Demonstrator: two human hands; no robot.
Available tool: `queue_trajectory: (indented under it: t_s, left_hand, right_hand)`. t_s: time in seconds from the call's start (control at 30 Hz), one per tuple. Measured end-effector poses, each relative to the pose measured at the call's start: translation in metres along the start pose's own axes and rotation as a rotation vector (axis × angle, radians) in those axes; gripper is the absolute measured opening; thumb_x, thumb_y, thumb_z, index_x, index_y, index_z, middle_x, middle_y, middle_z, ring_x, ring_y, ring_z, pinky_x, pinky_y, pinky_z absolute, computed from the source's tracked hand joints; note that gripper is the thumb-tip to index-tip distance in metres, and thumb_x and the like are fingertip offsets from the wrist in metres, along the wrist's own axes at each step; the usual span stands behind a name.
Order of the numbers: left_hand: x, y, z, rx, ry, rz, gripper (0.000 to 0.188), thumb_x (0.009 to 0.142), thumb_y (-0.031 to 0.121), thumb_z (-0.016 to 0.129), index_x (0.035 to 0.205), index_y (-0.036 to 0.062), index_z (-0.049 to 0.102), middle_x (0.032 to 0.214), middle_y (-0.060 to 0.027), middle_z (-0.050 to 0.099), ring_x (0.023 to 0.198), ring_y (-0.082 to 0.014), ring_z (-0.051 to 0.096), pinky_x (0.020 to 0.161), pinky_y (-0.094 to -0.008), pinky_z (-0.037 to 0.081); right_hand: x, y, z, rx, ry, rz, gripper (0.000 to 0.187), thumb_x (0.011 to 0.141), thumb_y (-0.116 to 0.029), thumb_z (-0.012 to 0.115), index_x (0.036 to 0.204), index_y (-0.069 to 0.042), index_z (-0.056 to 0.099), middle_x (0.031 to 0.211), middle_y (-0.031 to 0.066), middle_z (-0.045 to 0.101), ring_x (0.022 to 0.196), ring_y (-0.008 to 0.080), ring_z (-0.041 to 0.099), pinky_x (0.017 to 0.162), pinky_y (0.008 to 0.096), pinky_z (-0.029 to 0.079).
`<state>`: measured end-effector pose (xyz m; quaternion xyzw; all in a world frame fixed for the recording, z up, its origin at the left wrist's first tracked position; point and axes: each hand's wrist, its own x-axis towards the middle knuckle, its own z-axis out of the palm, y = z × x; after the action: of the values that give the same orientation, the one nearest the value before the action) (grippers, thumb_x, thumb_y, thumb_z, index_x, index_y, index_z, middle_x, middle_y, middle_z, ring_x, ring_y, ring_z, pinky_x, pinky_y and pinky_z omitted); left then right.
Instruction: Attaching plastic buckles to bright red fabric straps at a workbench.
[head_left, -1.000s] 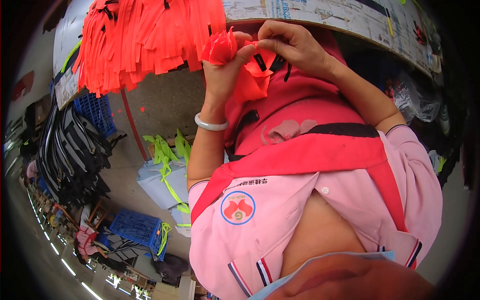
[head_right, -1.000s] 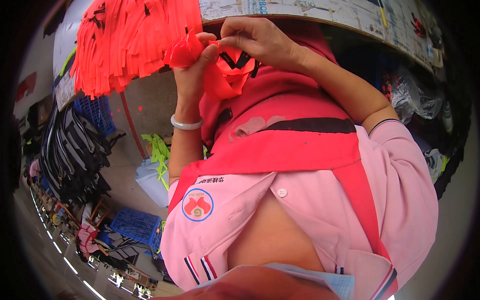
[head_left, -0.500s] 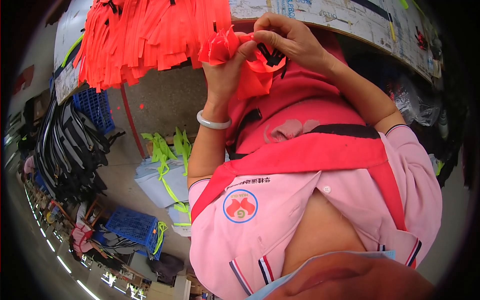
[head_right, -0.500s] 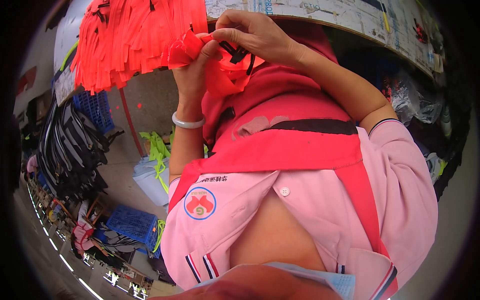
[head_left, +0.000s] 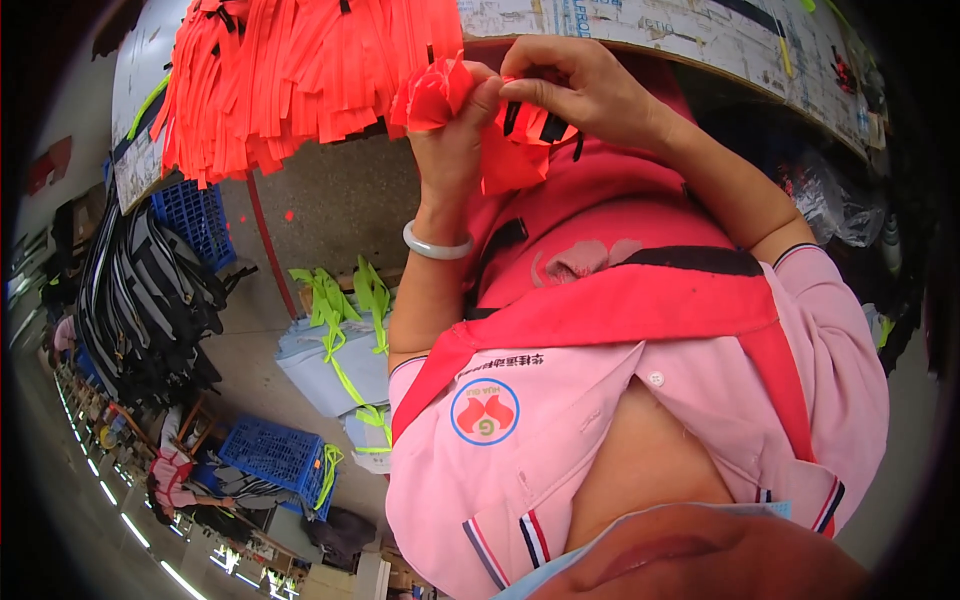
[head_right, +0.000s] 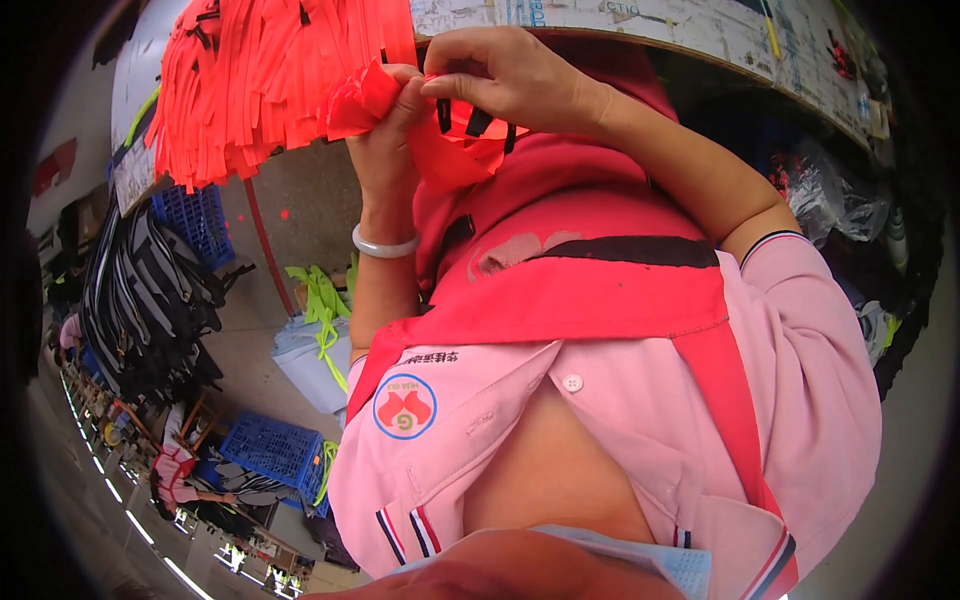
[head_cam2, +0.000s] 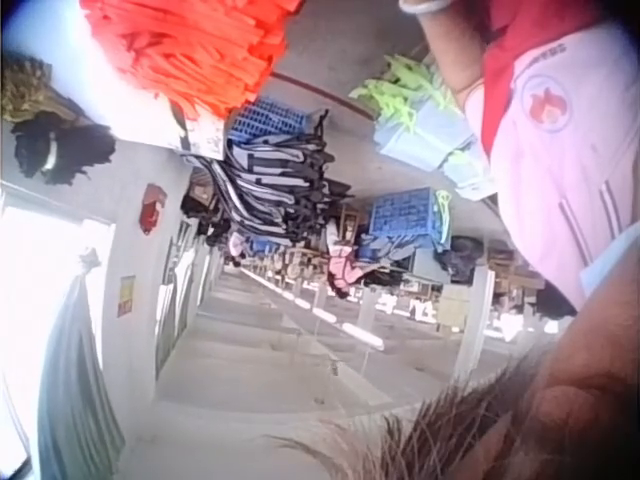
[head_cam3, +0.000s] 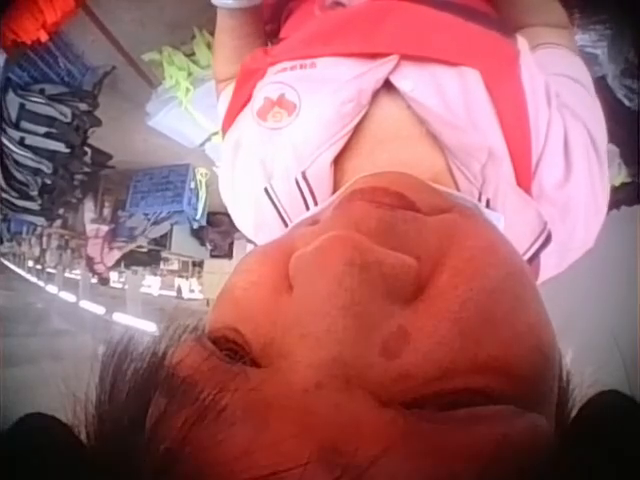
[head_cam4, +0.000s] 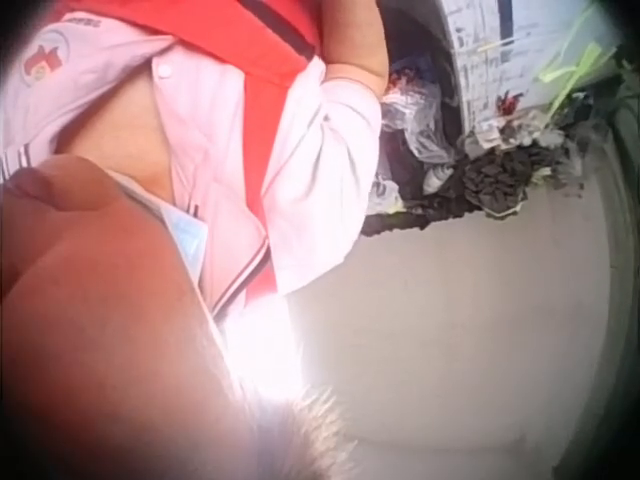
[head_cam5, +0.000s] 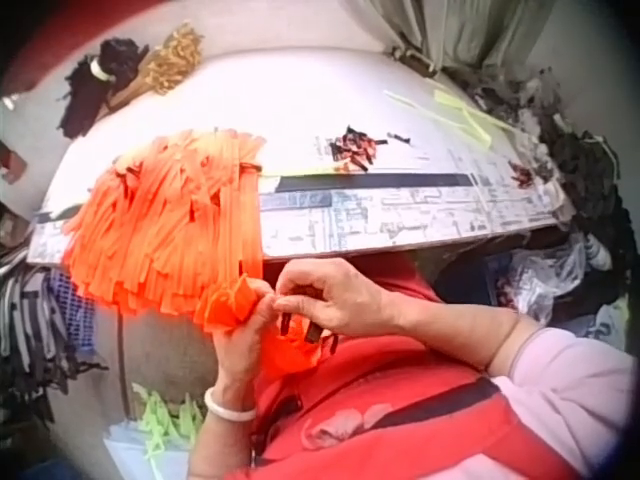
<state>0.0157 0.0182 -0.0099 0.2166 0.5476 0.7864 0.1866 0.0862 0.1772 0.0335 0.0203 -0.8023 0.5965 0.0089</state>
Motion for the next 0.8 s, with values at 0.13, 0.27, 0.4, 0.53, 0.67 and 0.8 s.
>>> queue_trajectory:
  t_s: [0.13, 0.27, 0.4, 0.53, 0.67, 0.8]
  left_hand:
    - [-0.01, -0.004, -0.003, 0.04, -0.007, -0.109, 0.006, 0.082, -0.003, 0.067, 0.081, 0.0021, 0.064, 0.074, 0.0025, 0.059, 0.068, -0.0064, 0.052, 0.06, -0.022, 0.042]
    - [-0.01, 0.007, 0.004, 0.013, -0.018, -0.096, 0.007, 0.082, -0.003, 0.067, 0.082, 0.0022, 0.064, 0.077, 0.0021, 0.06, 0.07, -0.0067, 0.054, 0.063, -0.0227, 0.044]
    - [-0.002, 0.027, 0.011, 0.043, -0.133, 0.093, 0.007, 0.082, -0.003, 0.067, 0.086, 0.0019, 0.063, 0.078, 0.0017, 0.06, 0.074, -0.0077, 0.056, 0.066, -0.0234, 0.046]
    - [0.009, 0.029, -0.02, -0.126, 0.207, -0.099, 0.007, 0.089, 0.007, 0.066, 0.09, 0.0005, 0.063, 0.078, -0.0014, 0.06, 0.065, -0.008, 0.052, 0.06, -0.0232, 0.044]
    - [-0.002, 0.014, -0.056, -0.353, 0.28, -0.179, 0.01, 0.092, 0.012, 0.062, 0.091, 0.0023, 0.059, 0.076, -0.0015, 0.055, 0.058, -0.0097, 0.048, 0.056, -0.0252, 0.041]
    - [-0.019, 0.003, -0.071, -0.515, 0.304, -0.184, 0.011, 0.093, 0.013, 0.06, 0.091, 0.003, 0.056, 0.077, -0.003, 0.052, 0.058, -0.0109, 0.045, 0.057, -0.0266, 0.039]
  right_hand:
    - [-0.01, 0.018, 0.014, -0.057, 0.084, -0.163, 0.013, 0.089, -0.012, 0.064, 0.088, 0.0, 0.058, 0.072, 0.0069, 0.053, 0.065, 0.0131, 0.049, 0.06, 0.0278, 0.043]
    - [-0.015, 0.036, 0.018, -0.146, -0.059, -0.17, 0.013, 0.084, -0.005, 0.063, 0.094, 0.0, 0.056, 0.083, 0.0118, 0.062, 0.076, 0.0281, 0.062, 0.067, 0.035, 0.048]
    - [-0.03, 0.067, 0.048, -0.215, -0.052, -0.228, 0.017, 0.083, -0.004, 0.058, 0.1, -0.002, 0.058, 0.09, 0.0162, 0.063, 0.086, 0.0338, 0.063, 0.075, 0.0386, 0.049]
    - [-0.012, 0.061, 0.019, -0.116, -0.144, 0.042, 0.016, 0.091, -0.012, 0.06, 0.103, -0.002, 0.062, 0.079, 0.0085, 0.062, 0.068, 0.0123, 0.058, 0.065, 0.0281, 0.048]
    - [0.01, 0.028, -0.007, 0.095, -0.05, 0.1, 0.021, 0.095, -0.018, 0.057, 0.108, -0.002, 0.061, 0.085, 0.0, 0.062, 0.073, 0.0059, 0.054, 0.065, 0.0235, 0.046]
    - [0.076, -0.034, -0.031, 0.214, -0.059, -0.006, 0.025, 0.097, -0.033, 0.053, 0.106, -0.011, 0.061, 0.071, -0.005, 0.052, 0.049, 0.0023, 0.04, 0.042, 0.0183, 0.031]
